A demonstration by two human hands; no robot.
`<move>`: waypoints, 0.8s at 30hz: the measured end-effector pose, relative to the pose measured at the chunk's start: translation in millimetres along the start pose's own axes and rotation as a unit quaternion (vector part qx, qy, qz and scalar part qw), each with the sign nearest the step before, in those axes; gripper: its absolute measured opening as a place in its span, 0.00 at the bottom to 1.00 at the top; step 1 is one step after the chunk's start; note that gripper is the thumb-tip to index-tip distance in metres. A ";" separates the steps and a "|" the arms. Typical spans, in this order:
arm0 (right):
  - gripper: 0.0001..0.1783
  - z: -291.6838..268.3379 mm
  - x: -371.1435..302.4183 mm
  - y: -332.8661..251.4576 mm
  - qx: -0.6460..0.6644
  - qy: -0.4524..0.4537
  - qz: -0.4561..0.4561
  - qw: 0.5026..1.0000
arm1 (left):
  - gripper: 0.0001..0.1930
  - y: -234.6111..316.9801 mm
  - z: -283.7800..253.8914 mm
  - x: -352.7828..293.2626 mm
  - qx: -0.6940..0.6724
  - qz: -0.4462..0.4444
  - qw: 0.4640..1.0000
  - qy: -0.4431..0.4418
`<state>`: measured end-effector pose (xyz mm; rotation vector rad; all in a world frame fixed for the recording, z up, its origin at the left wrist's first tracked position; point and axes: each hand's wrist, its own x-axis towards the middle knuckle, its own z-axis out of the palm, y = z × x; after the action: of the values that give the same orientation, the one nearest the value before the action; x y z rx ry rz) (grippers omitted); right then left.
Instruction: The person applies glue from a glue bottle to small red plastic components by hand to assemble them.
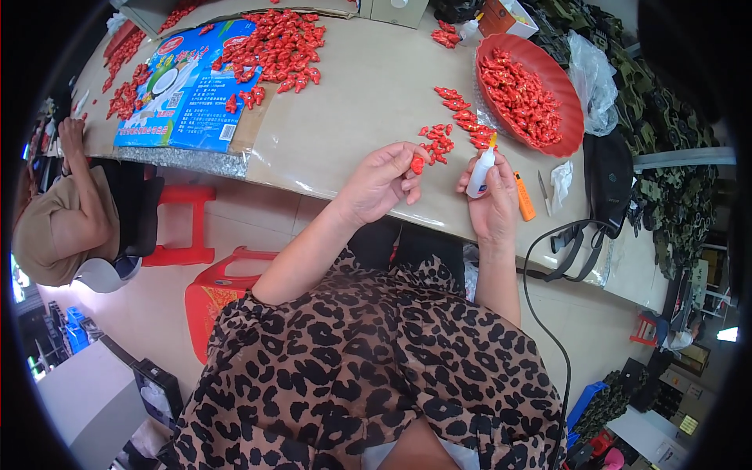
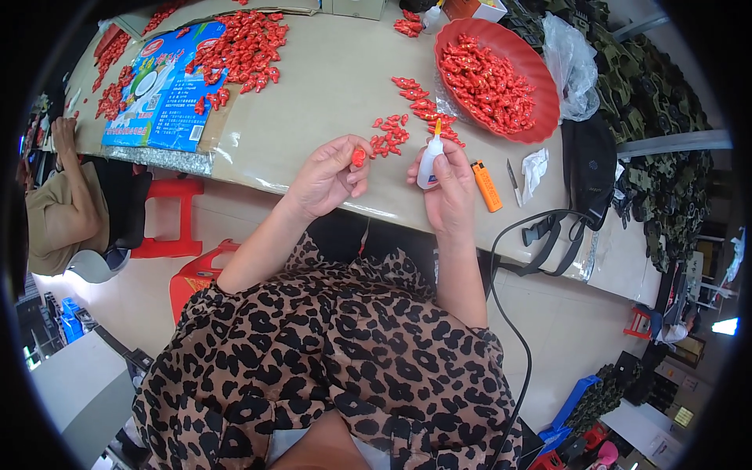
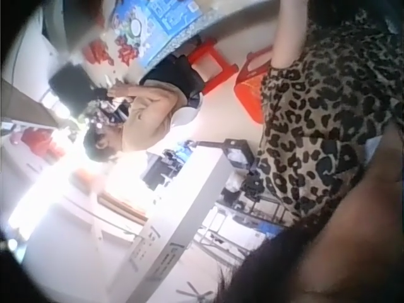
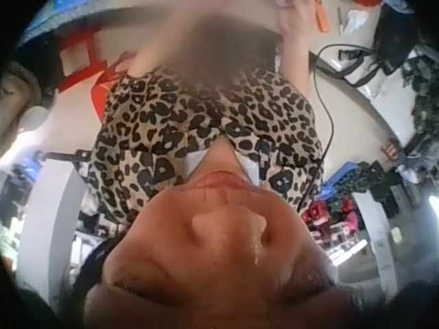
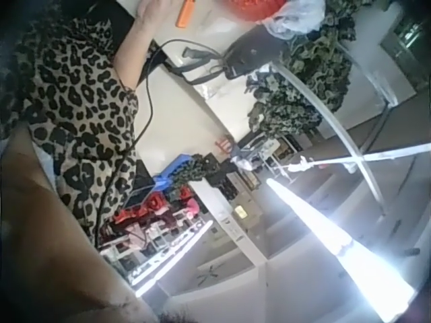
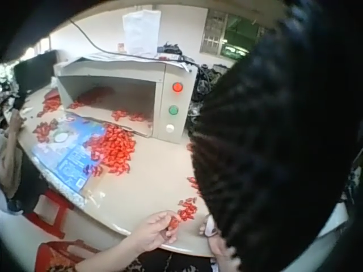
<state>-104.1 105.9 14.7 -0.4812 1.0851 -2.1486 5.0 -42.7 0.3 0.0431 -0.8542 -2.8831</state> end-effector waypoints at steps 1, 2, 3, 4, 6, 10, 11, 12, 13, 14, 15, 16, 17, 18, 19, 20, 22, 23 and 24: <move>0.13 0.3 -0.1 0.2 0.004 0.006 -0.002 1.000 | 0.13 -0.3 -0.2 -0.1 -0.001 0.000 1.000 0.000; 0.13 0.8 -0.1 0.6 0.004 0.005 -0.002 1.000 | 0.12 -0.3 -0.8 -0.6 -0.002 0.000 1.000 -0.002; 0.13 1.5 -0.1 1.1 0.004 0.006 -0.006 1.000 | 0.12 -0.5 -1.2 -0.9 -0.003 0.001 1.000 -0.003; 0.13 1.7 -0.2 1.2 0.005 0.007 -0.009 1.000 | 0.12 -0.7 -1.3 -0.9 -0.003 0.001 1.000 -0.003; 0.14 0.6 -0.8 1.6 0.006 0.003 -0.010 1.000 | 0.12 -0.9 -1.4 -1.0 0.002 0.005 1.000 -0.006; 0.14 -0.8 -1.5 1.6 0.008 -0.002 -0.011 1.000 | 0.11 -1.3 -1.6 -0.9 0.006 0.005 1.000 -0.005; 0.14 -0.9 -1.6 1.6 0.009 -0.002 -0.011 1.000 | 0.11 -1.2 -1.7 -1.0 0.005 0.005 1.000 -0.005; 0.14 -0.9 -1.7 1.5 0.010 -0.002 -0.012 1.000 | 0.11 -1.1 -1.8 -1.0 0.005 0.005 1.000 -0.005; 0.15 -1.0 -1.9 1.5 0.011 -0.001 -0.014 1.000 | 0.11 -1.2 -1.9 -1.0 0.005 0.004 1.000 -0.005; 0.15 -1.1 -2.0 1.6 0.011 -0.001 -0.014 1.000 | 0.11 -1.5 -2.2 -0.9 0.004 0.005 1.000 -0.005; 0.15 -1.3 -2.1 1.7 0.011 0.000 -0.014 1.000 | 0.11 -1.7 -2.2 -0.8 0.003 0.006 1.000 -0.005; 0.15 -1.6 -2.1 1.6 0.011 0.001 -0.015 1.000 | 0.11 -1.8 -1.7 -0.7 0.003 0.006 1.000 -0.005; 0.15 -1.2 -2.4 0.8 0.011 0.001 -0.015 1.000 | 0.11 -1.6 -1.3 -0.8 0.003 0.005 1.000 -0.001; 0.15 -0.4 -2.7 -0.8 0.018 -0.001 -0.008 1.000 | 0.11 -1.6 -0.9 -0.9 0.002 0.005 1.000 0.003; 0.15 -0.3 -2.8 -2.0 0.025 -0.004 -0.002 1.000 | 0.11 -1.6 -1.3 -0.7 0.003 0.005 1.000 0.003; 0.15 -2.2 -2.8 -1.6 0.025 -0.004 -0.002 1.000 | 0.11 -1.5 -1.8 -0.3 -0.004 0.001 1.000 0.002; 0.15 -8.3 -2.7 1.5 0.035 0.006 -0.020 0.999 | 0.11 -0.8 -1.7 0.1 -0.011 -0.004 1.000 0.002; 0.15 -10.2 -2.9 2.5 0.034 0.004 -0.019 0.999 | 0.11 -0.2 -1.1 0.2 -0.015 -0.009 1.000 0.004; 0.16 -11.9 -3.2 3.3 0.026 0.010 -0.025 0.999 | 0.12 0.1 -0.3 0.2 -0.020 -0.015 1.000 0.006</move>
<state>-107.4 113.5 5.0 -0.4682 1.0351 -2.2245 4.8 -43.0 0.1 0.0685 -0.8007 -2.9229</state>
